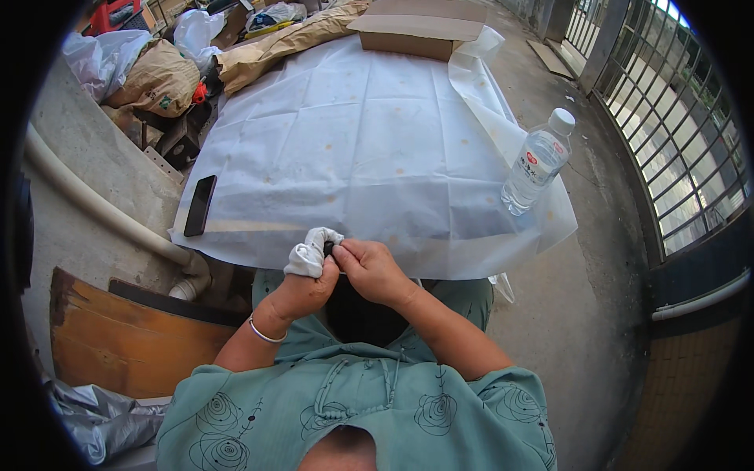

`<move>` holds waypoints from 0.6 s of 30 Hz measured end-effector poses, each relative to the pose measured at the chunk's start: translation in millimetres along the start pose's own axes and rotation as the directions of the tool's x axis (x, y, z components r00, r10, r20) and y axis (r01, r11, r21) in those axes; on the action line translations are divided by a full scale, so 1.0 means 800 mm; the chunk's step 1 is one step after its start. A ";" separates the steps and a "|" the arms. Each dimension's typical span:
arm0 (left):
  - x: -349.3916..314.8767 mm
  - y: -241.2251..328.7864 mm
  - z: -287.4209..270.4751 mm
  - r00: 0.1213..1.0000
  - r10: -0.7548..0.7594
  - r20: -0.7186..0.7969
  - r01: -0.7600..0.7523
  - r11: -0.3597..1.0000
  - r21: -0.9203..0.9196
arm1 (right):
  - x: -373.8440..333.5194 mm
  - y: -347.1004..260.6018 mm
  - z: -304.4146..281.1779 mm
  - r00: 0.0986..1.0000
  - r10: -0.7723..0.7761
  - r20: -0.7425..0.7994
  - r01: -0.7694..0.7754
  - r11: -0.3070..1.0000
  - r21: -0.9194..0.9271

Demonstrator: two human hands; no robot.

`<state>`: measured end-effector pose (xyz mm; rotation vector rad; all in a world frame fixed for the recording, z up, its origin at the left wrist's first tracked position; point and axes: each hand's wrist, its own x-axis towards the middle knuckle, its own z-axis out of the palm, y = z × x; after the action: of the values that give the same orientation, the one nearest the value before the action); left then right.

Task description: Cleaning and inspecting small black plastic components using a white cloth.

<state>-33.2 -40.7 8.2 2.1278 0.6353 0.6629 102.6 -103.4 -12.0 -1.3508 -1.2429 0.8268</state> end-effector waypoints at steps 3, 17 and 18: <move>-0.004 0.001 -0.011 0.979 -0.136 0.149 0.138 0.990 -0.005 | 0.010 0.011 -0.030 0.969 0.010 0.246 -0.020 0.999 0.039; -0.063 0.073 -0.124 0.849 0.444 -0.286 -0.493 0.860 -0.132 | 0.002 -0.088 -0.121 0.878 -0.390 -0.278 0.327 0.912 -0.246; -0.063 0.107 -0.148 0.711 0.640 -0.292 -0.642 0.760 0.102 | -0.013 -0.116 -0.115 0.839 -0.471 -0.273 0.479 0.877 -0.044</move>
<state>-128.2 -55.6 129.3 2.2475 0.0069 1.4036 167.5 -147.0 93.4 -1.0237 -1.2618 0.2878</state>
